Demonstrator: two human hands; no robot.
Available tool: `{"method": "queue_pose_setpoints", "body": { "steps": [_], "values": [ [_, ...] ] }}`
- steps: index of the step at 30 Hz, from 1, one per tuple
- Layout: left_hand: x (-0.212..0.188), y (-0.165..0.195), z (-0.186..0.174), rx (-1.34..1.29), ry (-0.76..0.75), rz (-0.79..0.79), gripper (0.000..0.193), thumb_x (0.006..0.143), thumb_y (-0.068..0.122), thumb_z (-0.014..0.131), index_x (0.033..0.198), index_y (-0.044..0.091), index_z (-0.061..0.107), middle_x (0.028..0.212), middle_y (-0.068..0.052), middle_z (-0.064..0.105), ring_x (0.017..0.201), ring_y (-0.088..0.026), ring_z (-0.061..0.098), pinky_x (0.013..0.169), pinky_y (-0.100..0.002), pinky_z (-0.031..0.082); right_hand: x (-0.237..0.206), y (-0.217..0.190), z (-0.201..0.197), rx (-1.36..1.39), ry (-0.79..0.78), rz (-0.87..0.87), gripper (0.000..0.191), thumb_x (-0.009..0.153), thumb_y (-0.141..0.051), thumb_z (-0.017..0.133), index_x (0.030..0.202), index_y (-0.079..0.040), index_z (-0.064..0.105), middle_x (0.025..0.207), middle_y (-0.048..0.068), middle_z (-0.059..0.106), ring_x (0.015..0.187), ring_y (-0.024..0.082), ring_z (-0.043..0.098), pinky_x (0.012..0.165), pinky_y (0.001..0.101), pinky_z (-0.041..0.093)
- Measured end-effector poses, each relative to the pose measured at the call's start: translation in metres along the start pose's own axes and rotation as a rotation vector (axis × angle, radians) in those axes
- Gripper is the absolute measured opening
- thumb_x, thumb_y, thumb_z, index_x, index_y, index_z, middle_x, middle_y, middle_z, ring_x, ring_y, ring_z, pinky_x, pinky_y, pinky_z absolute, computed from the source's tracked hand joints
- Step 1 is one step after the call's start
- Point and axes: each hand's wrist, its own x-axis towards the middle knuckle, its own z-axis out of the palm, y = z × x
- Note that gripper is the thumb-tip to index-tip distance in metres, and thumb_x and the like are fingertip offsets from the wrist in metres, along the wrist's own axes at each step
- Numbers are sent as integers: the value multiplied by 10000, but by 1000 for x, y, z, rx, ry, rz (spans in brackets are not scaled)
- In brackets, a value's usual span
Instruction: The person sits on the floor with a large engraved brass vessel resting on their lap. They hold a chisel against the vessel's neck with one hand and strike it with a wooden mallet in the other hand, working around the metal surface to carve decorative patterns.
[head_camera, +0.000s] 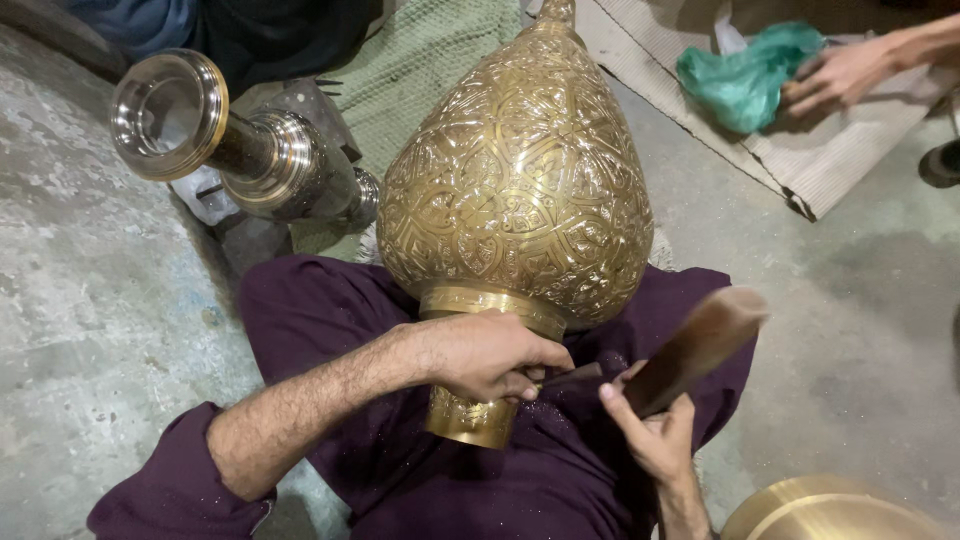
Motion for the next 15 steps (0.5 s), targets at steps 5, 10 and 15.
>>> {"method": "queue_pose_setpoints", "body": {
  "steps": [5,10,15],
  "values": [
    [-3,-2,0,-31,-4,4,458,909,256,719,1348,188,605,1010,-36,780,936,-209,759,856,-399,601,2,-3,-4,-59,44,71,241,821,-44,815,1001,-19,657,872,24,691,790,92,655,725,269,540],
    [-6,-3,3,-60,16,-39,472,912,280,707,1357,177,589,1042,-39,765,949,-203,761,863,-386,603,13,-10,-9,-333,-60,-49,268,799,-74,849,964,-15,645,798,18,653,743,95,575,671,264,504],
    [-10,-3,5,-69,53,-36,470,911,282,714,1345,150,590,1043,-55,763,969,-220,755,887,-389,590,18,-13,-13,-364,-94,-101,270,774,-74,842,962,-11,660,833,22,664,755,117,617,680,287,511]
  ]
}}
